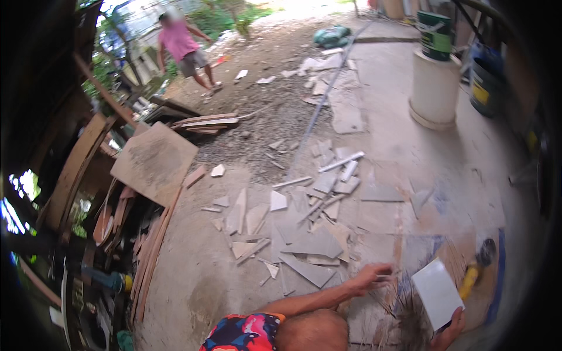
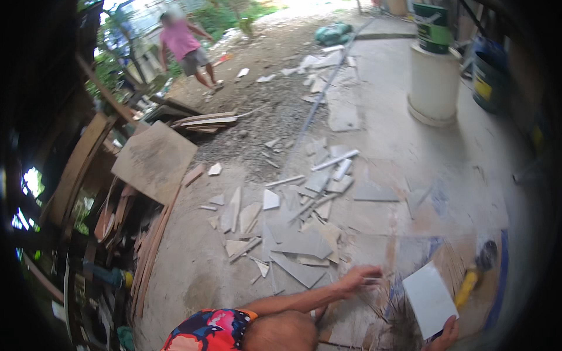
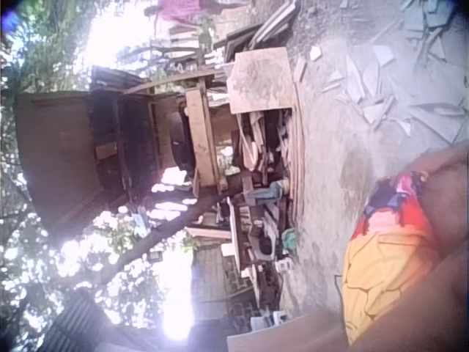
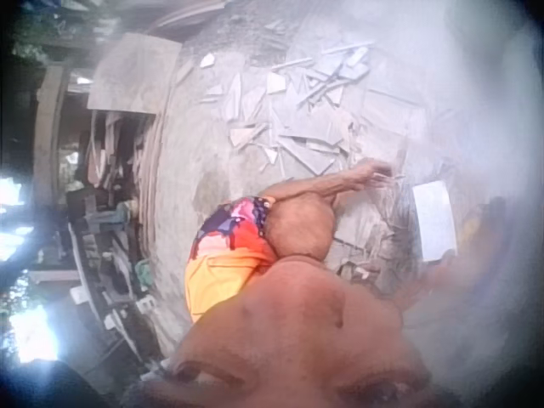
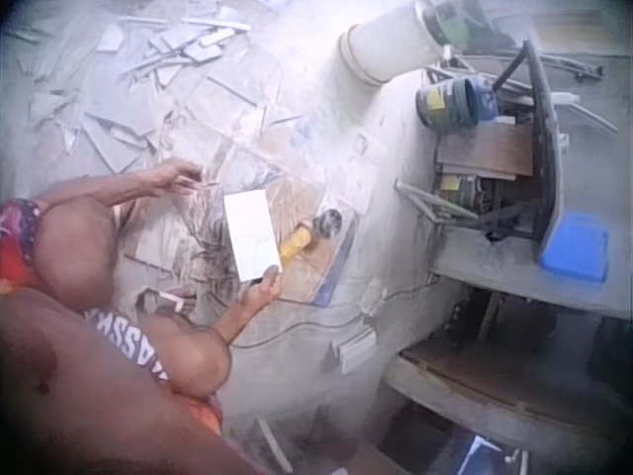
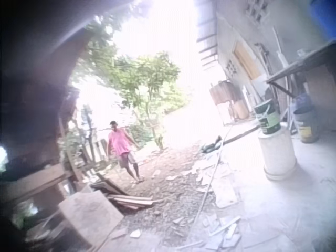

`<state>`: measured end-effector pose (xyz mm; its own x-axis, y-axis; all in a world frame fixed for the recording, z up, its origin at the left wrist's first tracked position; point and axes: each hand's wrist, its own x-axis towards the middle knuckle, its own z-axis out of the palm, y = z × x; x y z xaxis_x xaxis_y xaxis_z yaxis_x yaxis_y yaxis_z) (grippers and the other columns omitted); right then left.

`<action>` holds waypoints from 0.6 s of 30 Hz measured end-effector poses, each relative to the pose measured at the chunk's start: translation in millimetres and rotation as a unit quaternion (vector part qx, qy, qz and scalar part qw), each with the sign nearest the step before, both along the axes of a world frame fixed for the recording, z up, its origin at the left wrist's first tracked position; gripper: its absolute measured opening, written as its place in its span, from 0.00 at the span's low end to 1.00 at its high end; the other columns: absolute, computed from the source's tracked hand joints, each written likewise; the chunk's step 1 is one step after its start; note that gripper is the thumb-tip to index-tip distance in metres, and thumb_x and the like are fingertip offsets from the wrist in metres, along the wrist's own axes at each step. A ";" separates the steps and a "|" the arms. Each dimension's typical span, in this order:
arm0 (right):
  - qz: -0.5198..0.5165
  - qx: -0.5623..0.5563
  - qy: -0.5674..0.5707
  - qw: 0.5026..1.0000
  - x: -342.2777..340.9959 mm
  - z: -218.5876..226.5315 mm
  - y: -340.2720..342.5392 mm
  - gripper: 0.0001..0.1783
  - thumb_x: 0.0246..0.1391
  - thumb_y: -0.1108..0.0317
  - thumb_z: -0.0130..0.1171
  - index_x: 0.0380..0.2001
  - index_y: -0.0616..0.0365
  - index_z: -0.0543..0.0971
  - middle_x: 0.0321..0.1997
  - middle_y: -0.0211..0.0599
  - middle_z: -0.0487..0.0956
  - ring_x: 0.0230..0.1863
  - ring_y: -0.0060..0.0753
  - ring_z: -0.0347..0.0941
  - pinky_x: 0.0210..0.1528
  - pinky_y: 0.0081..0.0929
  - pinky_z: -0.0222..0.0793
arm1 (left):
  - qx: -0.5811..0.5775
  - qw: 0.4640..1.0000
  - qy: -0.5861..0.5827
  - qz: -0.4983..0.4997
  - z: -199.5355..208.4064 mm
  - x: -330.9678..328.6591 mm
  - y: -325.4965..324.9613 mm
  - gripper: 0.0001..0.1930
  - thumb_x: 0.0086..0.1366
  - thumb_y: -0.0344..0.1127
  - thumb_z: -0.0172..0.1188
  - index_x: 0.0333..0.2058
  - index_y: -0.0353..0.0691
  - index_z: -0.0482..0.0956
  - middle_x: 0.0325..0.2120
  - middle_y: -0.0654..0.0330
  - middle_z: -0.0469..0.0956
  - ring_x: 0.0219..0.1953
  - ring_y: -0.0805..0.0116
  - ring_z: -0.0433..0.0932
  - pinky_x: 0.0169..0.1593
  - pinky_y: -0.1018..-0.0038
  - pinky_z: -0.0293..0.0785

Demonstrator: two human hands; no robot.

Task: The person uses a handheld angle grinder to cut rectangular ceramic tiles on a cluttered floor. They repeatedly position the tile, cut along a line, and set the cut pieces aside among other debris.

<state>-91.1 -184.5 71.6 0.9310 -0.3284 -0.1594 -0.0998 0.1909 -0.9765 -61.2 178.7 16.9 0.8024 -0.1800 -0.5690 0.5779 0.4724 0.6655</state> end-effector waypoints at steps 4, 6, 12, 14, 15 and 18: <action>-0.209 -0.036 0.010 0.977 -51.5 35.1 -40.3 0.16 0.72 0.55 0.60 0.45 0.58 0.81 0.43 0.34 0.80 0.46 0.32 0.77 0.53 0.35 0.71 | 0.192 0.967 -0.082 -0.144 -14.4 -21.9 25.3 0.12 0.75 0.34 0.58 0.51 0.39 0.85 0.45 0.60 0.84 0.45 0.66 0.84 0.53 0.64 0.82; -0.286 -0.004 -0.057 0.956 -78.2 33.6 -60.2 0.08 0.67 0.62 0.65 0.34 0.51 0.79 0.36 0.23 0.76 0.39 0.22 0.71 0.46 0.33 0.66 | 0.137 0.988 0.008 -0.073 -12.6 -20.0 31.7 0.16 0.75 0.39 0.62 0.55 0.39 0.82 0.46 0.59 0.84 0.46 0.65 0.83 0.53 0.63 0.82; -0.403 0.101 -0.094 0.905 -129.0 28.4 -122.6 0.19 0.73 0.63 0.61 0.57 0.65 0.80 0.56 0.41 0.84 0.54 0.35 0.82 0.54 0.39 0.76 | 0.221 0.966 -0.017 -0.133 31.5 -26.5 45.0 0.24 0.73 0.37 0.66 0.64 0.35 0.77 0.46 0.61 0.78 0.45 0.73 0.77 0.50 0.78 0.74; -0.449 0.084 -0.099 0.884 -135.4 30.0 -151.9 0.19 0.74 0.63 0.60 0.58 0.67 0.79 0.56 0.41 0.84 0.55 0.36 0.82 0.56 0.43 0.77 | 0.286 0.946 -0.013 -0.153 44.0 -26.9 60.2 0.20 0.73 0.40 0.66 0.58 0.37 0.81 0.40 0.64 0.80 0.35 0.78 0.76 0.38 0.81 0.72; -0.476 0.080 -0.101 0.870 -139.0 24.8 -172.3 0.19 0.74 0.64 0.59 0.59 0.68 0.79 0.56 0.42 0.84 0.56 0.37 0.82 0.57 0.44 0.76 | 0.303 0.940 -0.021 -0.157 44.4 -32.5 68.2 0.20 0.73 0.41 0.66 0.58 0.37 0.82 0.38 0.63 0.81 0.33 0.76 0.77 0.37 0.79 0.73; -0.532 0.068 -0.128 0.834 -144.0 16.3 -244.8 0.21 0.76 0.64 0.57 0.61 0.70 0.77 0.59 0.45 0.83 0.60 0.41 0.80 0.60 0.47 0.76 | 0.362 0.916 -0.034 -0.169 47.4 -51.3 107.8 0.19 0.74 0.41 0.66 0.58 0.38 0.82 0.37 0.64 0.83 0.32 0.77 0.77 0.34 0.79 0.73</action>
<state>-235.0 -429.3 87.9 0.1324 -0.9859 -0.1027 0.4061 0.1485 -0.9017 -112.4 286.6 64.3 0.8090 -0.0197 -0.5875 0.5547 -0.3051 0.7741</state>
